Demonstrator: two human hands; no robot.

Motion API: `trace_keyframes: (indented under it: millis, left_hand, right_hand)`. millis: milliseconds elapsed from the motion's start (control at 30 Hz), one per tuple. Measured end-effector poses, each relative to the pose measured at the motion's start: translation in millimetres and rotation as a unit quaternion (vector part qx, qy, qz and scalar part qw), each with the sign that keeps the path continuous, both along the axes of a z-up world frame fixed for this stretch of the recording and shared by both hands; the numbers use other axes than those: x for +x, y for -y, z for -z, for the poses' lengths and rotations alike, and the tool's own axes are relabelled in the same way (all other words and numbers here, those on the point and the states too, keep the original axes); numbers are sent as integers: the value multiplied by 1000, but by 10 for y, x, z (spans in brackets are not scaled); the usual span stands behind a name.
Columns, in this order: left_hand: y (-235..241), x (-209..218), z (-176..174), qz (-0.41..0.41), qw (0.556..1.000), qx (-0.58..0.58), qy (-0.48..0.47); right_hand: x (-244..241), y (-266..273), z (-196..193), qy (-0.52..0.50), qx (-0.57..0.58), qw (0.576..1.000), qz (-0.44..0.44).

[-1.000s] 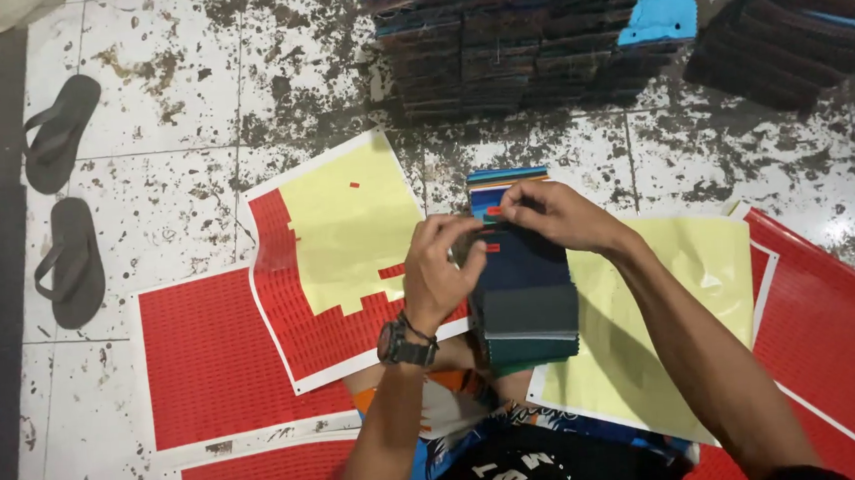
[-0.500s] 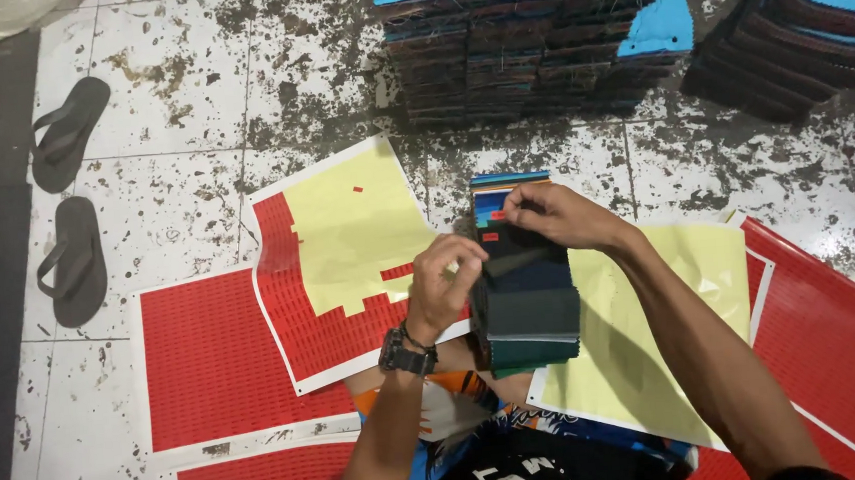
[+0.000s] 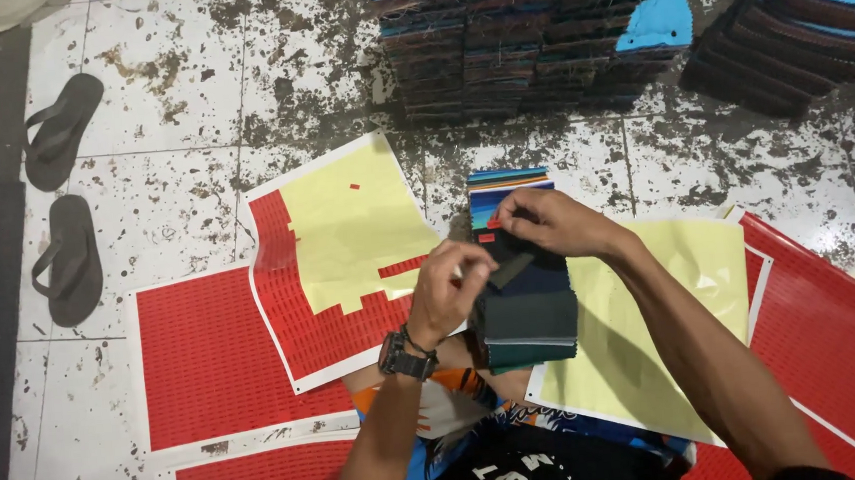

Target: The person sits on the floor and assembles a stack of colorful, textured sheets by hand. They peel small red adhesive pieces from a yellow backing sheet and press them onto the edges of the stacked materials to secure them together.

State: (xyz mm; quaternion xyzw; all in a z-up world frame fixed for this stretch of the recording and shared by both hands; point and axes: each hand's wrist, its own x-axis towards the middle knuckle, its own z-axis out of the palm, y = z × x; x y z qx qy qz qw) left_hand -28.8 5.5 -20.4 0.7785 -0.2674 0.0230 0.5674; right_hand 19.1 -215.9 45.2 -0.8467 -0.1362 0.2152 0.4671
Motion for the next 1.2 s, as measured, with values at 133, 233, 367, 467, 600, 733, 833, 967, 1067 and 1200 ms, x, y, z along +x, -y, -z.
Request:
trace_keyframes:
  millis: [133, 233, 367, 467, 600, 733, 833, 967, 1067, 1200]
  left_hand:
    - [11, 39, -138, -136, 984, 104, 52]
    - [3, 55, -47, -143, 969, 165, 112]
    - [9, 25, -22, -127, 979, 114, 109]
    - [12, -36, -74, -148, 983, 98, 51]
    - [37, 15, -169, -136, 984, 108, 42]
    - [94, 51, -176, -161, 979, 119, 24]
    - [78, 32, -184, -153, 985, 84, 7]
    - [-32, -10, 19, -73, 995, 33, 53]
    - [-17, -69, -84, -83, 996, 12, 4]
    - [32, -110, -95, -171, 985, 26, 7]
  right_hand:
    - [-50, -25, 19, 33, -11, 999, -17]
    - [-48, -20, -13, 27, -11, 999, -15]
    - [-29, -24, -71, 5, -5, 1000, -12]
    - [-24, -16, -53, -23, 15, 1000, -6]
    - [-23, 29, -37, -33, 21, 999, 7]
    - [-13, 27, -48, -44, 32, 998, 12]
    - [-15, 27, -21, -47, 33, 998, 25]
    - [-46, 4, 4, -24, 12, 999, 24]
    - [-62, -62, -46, -13, -15, 999, 26]
    - [-38, -64, 79, 16, -51, 998, 16]
